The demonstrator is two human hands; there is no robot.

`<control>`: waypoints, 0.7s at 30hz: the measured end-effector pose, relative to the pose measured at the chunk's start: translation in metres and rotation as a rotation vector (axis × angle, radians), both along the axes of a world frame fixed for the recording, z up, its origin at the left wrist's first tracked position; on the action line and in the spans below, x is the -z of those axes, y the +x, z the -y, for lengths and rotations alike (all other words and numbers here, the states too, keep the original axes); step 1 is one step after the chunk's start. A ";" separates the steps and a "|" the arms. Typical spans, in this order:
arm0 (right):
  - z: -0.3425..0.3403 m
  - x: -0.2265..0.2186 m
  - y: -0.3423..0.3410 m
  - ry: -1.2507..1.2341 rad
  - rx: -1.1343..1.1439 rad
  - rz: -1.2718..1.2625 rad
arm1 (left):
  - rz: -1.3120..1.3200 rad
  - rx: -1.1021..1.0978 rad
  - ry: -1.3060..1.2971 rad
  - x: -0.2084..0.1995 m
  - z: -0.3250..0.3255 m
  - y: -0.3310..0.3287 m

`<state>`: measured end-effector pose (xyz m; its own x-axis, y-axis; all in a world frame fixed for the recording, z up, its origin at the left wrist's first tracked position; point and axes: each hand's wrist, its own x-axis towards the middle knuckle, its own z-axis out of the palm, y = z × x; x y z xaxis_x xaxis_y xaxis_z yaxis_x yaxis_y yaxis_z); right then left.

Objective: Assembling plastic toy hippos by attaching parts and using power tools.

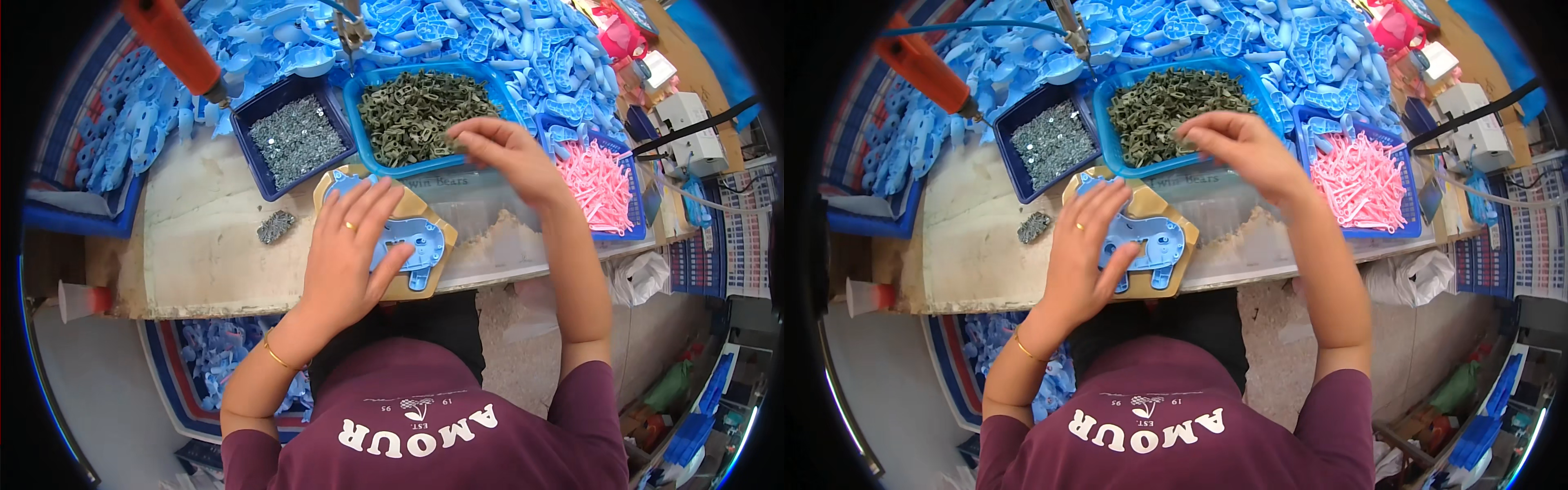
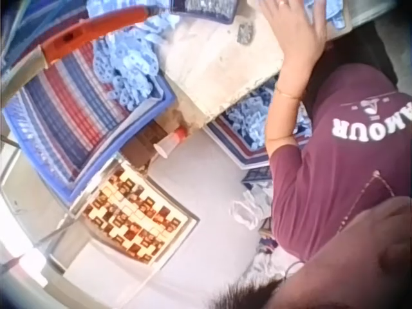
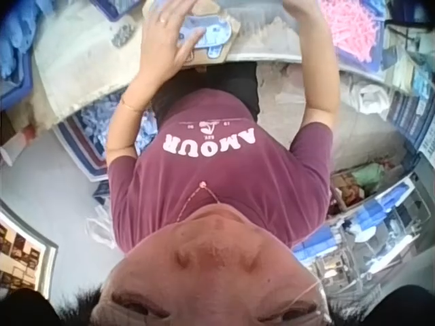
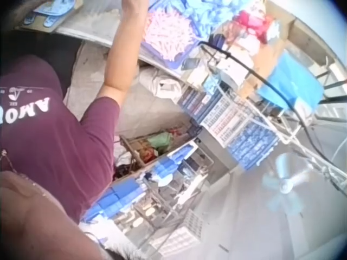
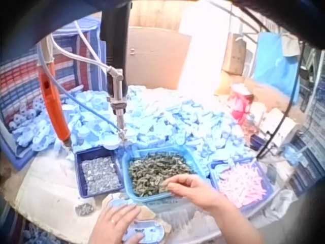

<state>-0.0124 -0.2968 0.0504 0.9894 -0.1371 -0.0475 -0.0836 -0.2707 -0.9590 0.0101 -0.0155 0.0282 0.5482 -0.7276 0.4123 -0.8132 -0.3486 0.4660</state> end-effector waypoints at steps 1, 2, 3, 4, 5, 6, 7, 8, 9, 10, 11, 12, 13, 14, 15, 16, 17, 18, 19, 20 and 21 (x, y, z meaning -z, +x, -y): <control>-0.011 -0.005 -0.007 0.193 -0.047 -0.087 | 0.002 0.013 -0.004 -0.001 0.007 0.003; -0.015 0.003 -0.011 0.243 -0.098 -0.057 | -0.189 0.028 -0.139 -0.002 0.015 0.005; -0.024 0.012 -0.015 0.240 -0.084 -0.054 | -0.380 0.045 -0.270 -0.003 0.023 0.006; -0.036 0.019 -0.020 0.371 -0.113 -0.078 | -0.415 0.033 -0.371 -0.001 0.033 0.006; -0.047 0.022 -0.025 0.502 -0.141 -0.100 | -0.418 0.054 -0.373 0.002 0.036 0.007; -0.056 0.020 -0.030 0.524 -0.114 -0.144 | -0.474 0.049 -0.422 0.006 0.037 0.007; -0.062 0.017 -0.035 0.547 -0.084 -0.186 | -0.531 0.045 -0.470 0.009 0.038 0.007; -0.062 0.020 -0.040 0.550 -0.068 -0.197 | -0.555 0.046 -0.486 0.008 0.039 0.004; -0.057 0.019 -0.044 0.549 -0.056 -0.195 | -0.560 0.058 -0.485 0.010 0.036 0.002; -0.049 0.018 -0.051 0.485 -0.041 -0.145 | -0.684 0.067 -0.528 0.013 0.032 0.000; -0.039 0.016 -0.058 0.421 -0.029 -0.097 | -0.809 0.072 -0.570 0.015 0.026 -0.001; -0.020 0.007 -0.067 0.190 0.075 -0.039 | -0.868 0.071 -0.549 0.015 0.018 0.001; 0.001 0.000 -0.074 -0.095 0.185 -0.013 | -0.869 0.068 -0.547 0.012 0.011 0.003; 0.025 -0.006 -0.082 -0.384 0.296 0.013 | -0.932 0.047 -0.535 0.009 0.005 0.003; 0.058 -0.001 -0.094 -0.577 0.438 0.040 | -0.997 0.041 -0.525 0.006 0.004 0.003; 0.086 0.005 -0.104 -0.787 0.498 0.049 | -1.023 0.032 -0.530 0.006 0.002 0.003; 0.101 0.011 -0.109 -0.788 0.500 0.048 | -1.024 0.034 -0.529 0.008 0.001 0.002; 0.111 0.015 -0.113 -0.878 0.462 -0.025 | -1.038 0.030 -0.524 0.008 0.001 0.001; 0.116 0.020 -0.115 -0.966 0.424 -0.099 | -1.051 0.028 -0.516 0.008 0.001 0.000; 0.119 0.026 -0.116 -1.065 0.376 -0.142 | -1.052 0.032 -0.516 0.009 0.002 -0.001; 0.113 0.029 -0.114 -1.065 0.374 -0.141 | -1.067 0.041 -0.512 0.010 0.003 -0.002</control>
<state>-0.1259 -0.4102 0.0218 0.8728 -0.4604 0.1620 -0.4198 -0.8774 -0.2322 0.0078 -0.0183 0.0182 0.7720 -0.6356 0.0087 0.0657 0.0934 0.9935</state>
